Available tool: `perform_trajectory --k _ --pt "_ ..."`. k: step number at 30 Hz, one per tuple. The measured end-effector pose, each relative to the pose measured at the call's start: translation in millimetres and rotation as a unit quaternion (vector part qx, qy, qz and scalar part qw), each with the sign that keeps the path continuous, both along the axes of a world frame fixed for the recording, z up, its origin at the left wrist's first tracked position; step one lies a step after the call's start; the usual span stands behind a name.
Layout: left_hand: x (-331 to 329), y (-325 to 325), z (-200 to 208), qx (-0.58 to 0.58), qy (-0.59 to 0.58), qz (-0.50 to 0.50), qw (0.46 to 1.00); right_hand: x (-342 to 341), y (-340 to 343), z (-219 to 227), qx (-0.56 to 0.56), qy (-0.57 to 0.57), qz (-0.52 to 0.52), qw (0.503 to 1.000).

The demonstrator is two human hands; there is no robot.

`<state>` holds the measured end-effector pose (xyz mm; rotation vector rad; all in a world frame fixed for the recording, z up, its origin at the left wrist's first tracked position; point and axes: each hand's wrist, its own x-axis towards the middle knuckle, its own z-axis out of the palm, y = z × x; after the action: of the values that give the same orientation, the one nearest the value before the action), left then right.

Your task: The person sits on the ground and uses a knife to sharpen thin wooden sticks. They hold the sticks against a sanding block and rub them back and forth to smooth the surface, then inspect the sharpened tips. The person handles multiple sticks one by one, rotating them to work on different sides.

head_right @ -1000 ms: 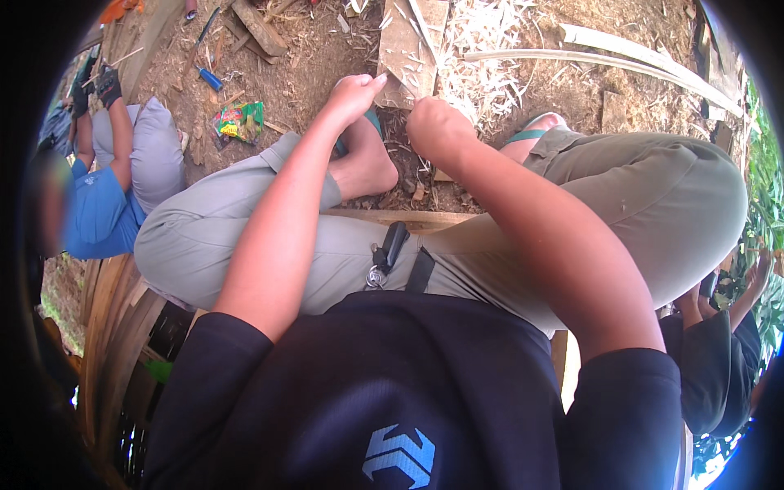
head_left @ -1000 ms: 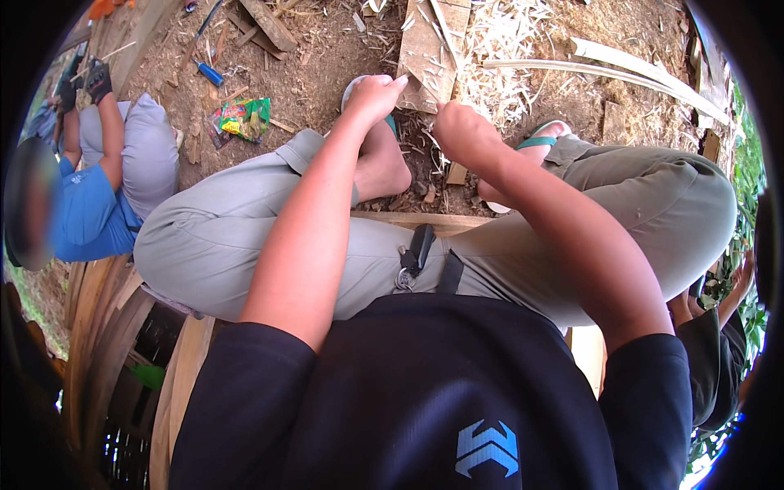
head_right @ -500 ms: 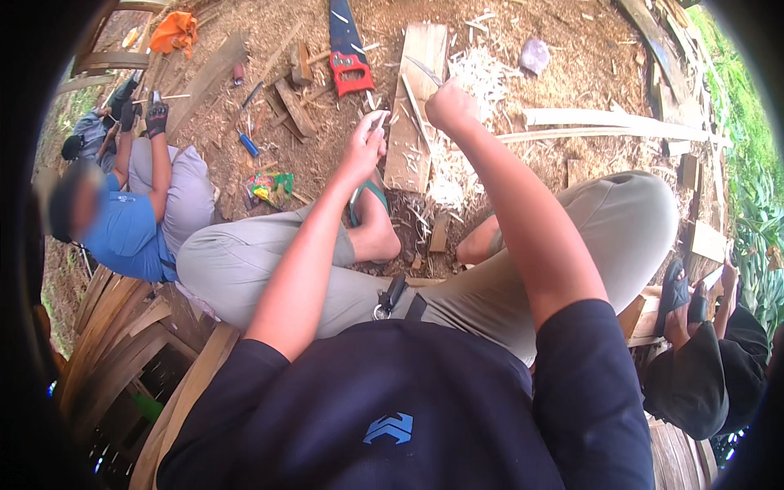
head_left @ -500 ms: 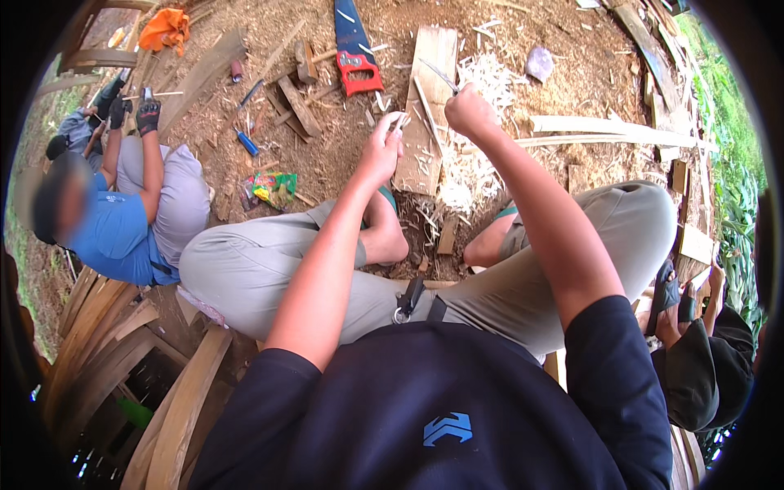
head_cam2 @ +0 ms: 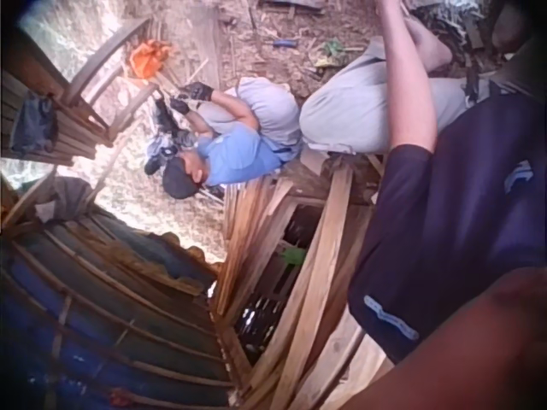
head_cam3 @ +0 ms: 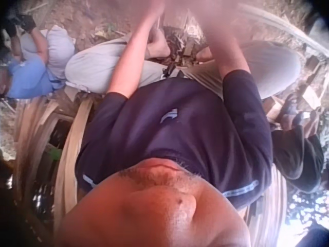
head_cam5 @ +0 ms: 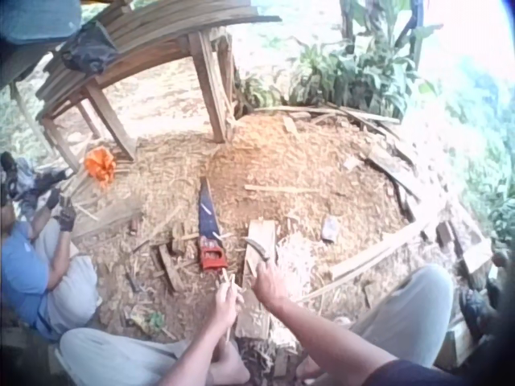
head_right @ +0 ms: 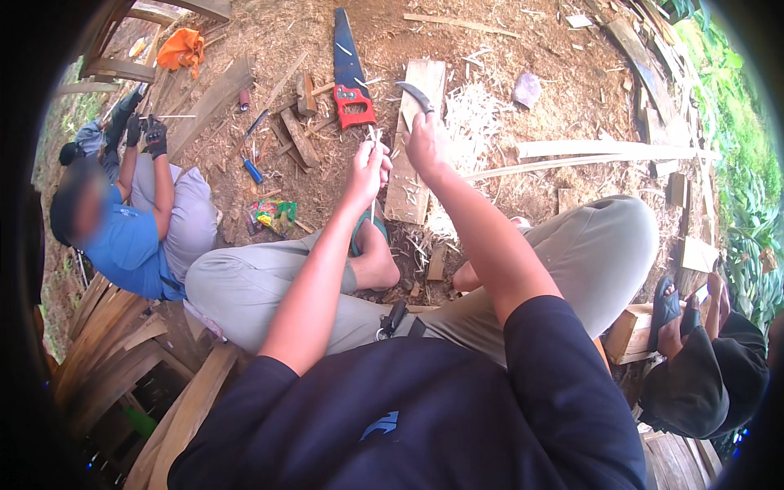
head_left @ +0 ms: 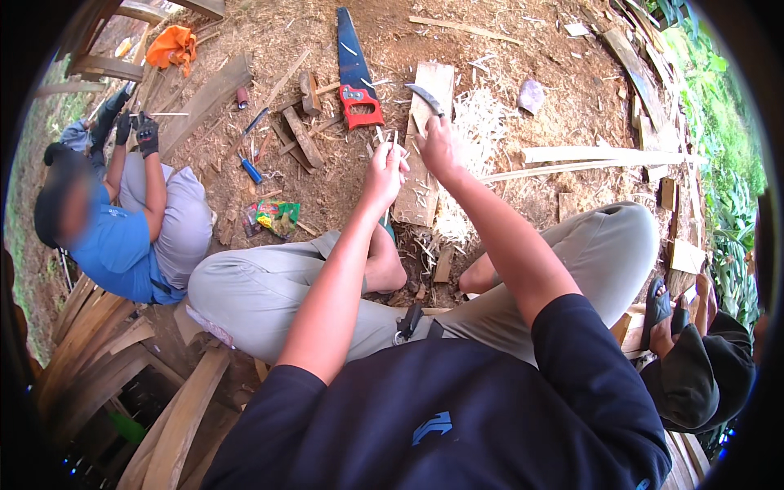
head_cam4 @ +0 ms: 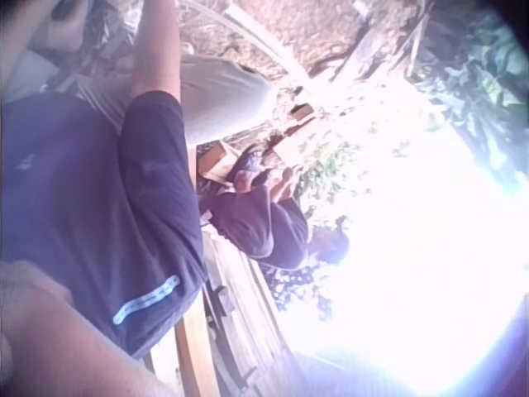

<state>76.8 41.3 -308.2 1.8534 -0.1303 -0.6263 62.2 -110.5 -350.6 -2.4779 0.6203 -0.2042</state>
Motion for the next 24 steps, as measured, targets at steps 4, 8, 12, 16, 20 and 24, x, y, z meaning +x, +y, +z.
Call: perform_trajectory --k 4,8,12,16,20,24 --pt "-2.6 -13.7 4.1 -0.02 0.014 0.06 0.998 -2.2 -5.2 -31.0 0.057 0.053 -0.033 0.996" --pt "11.8 0.6 -5.4 0.004 -0.091 0.057 0.994 6.6 -5.7 -15.3 0.129 0.089 -0.063 0.986" --pt "13.8 3.7 -1.2 -0.015 -0.132 0.093 0.987 2.4 -12.5 9.9 0.243 0.04 -0.044 0.968" --pt "8.2 -2.4 5.6 -0.047 -0.108 0.101 0.988 -20.0 -10.0 22.8 0.288 -0.103 0.003 0.952" --pt "3.7 -2.4 -3.6 -0.046 -0.163 0.103 0.98 -40.1 6.2 25.6 0.259 -0.171 0.065 0.948" --pt "-5.5 -9.6 12.4 -0.009 -0.179 0.07 0.981 -50.6 9.1 13.0 0.24 -0.188 0.083 0.949"
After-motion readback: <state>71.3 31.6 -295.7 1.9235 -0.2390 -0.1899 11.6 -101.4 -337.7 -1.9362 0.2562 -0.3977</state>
